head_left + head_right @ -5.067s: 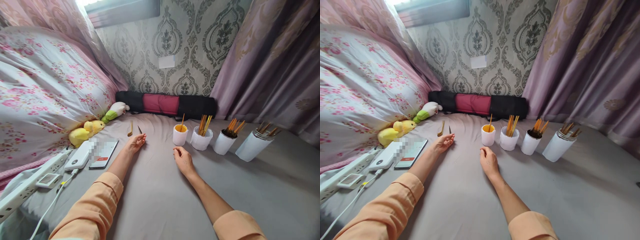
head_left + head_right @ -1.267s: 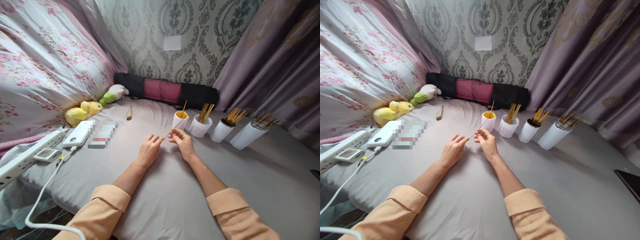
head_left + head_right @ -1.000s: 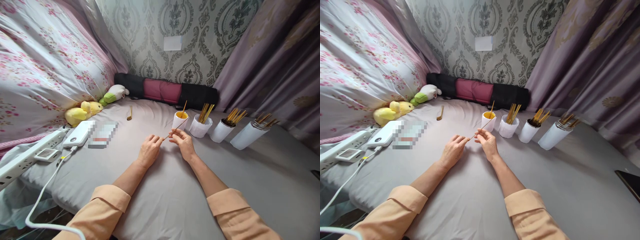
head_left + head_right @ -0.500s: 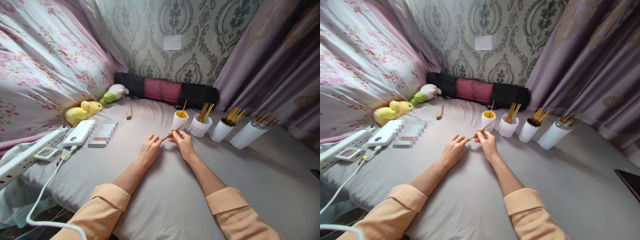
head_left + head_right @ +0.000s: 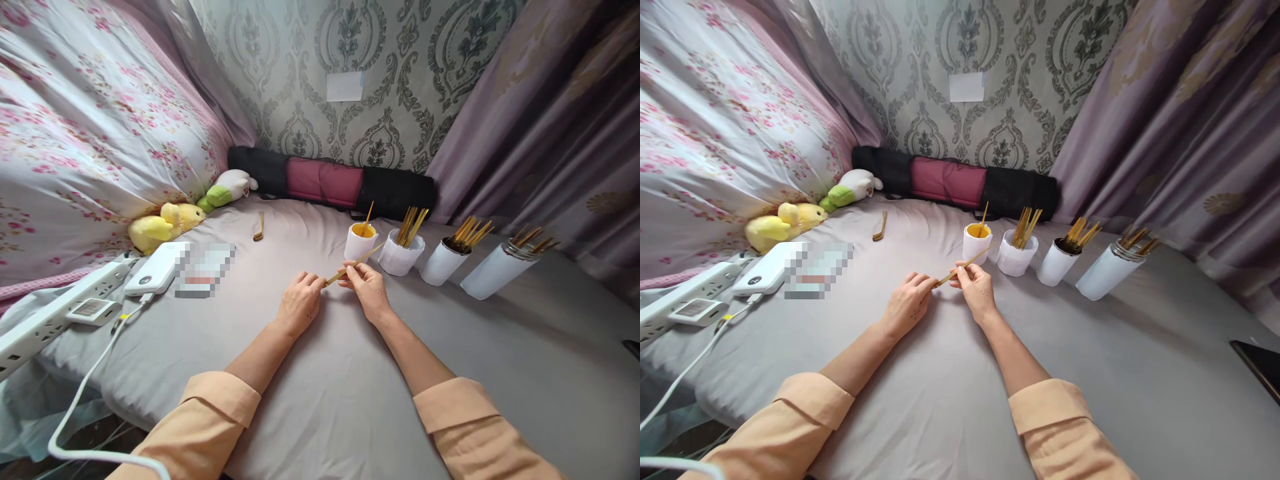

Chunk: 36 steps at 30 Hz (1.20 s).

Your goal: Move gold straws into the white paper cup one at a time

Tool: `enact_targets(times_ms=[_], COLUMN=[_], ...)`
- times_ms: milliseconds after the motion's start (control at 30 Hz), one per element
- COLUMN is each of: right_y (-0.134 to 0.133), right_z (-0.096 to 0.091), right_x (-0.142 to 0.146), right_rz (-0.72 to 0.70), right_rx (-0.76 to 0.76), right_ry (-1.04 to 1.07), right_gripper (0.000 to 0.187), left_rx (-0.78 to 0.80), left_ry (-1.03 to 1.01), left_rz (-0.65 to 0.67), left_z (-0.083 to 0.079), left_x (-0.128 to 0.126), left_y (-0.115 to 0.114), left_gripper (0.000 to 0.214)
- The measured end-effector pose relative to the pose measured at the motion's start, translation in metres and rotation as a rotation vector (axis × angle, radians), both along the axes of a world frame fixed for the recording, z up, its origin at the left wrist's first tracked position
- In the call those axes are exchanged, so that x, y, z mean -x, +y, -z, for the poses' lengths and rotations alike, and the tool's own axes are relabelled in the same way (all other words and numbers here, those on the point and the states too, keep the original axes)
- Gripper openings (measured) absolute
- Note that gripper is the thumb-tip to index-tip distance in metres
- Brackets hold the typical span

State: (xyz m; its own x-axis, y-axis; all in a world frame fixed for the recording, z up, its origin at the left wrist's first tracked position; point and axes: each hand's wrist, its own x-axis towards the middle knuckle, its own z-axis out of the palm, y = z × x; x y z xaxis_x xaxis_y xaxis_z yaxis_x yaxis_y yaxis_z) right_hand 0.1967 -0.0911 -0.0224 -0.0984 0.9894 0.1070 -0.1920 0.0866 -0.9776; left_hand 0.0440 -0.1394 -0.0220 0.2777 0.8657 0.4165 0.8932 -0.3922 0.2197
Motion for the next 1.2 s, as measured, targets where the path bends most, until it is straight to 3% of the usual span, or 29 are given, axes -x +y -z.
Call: enact_targets(times_ms=[333,700,967,1200], right_y=[0.004,0.007,0.007,0.007], right_z=[0.004,0.007,0.006,0.005], right_x=[-0.003,-0.004,-0.006,-0.006], right_rz=[0.050,0.102,0.130,0.141], right_rx=[-0.014,-0.111,-0.139,-0.137], right_ry=[-0.026,-0.101,-0.115,-0.109], right_gripper=[0.027,0.029,0.029,0.030], left_rx=[0.088,0.507,0.656,0.729], left_ry=[-0.477,-1.139,-1.372,-1.435], left_rz=[-0.021,-0.092,-0.026,0.001], left_z=[0.011,-0.002,-0.007,-0.006], left_x=[0.001,-0.008,-0.013,-0.015], left_y=[0.009,0.008,0.004,0.003], left_gripper=[0.024,0.024,0.027,0.028])
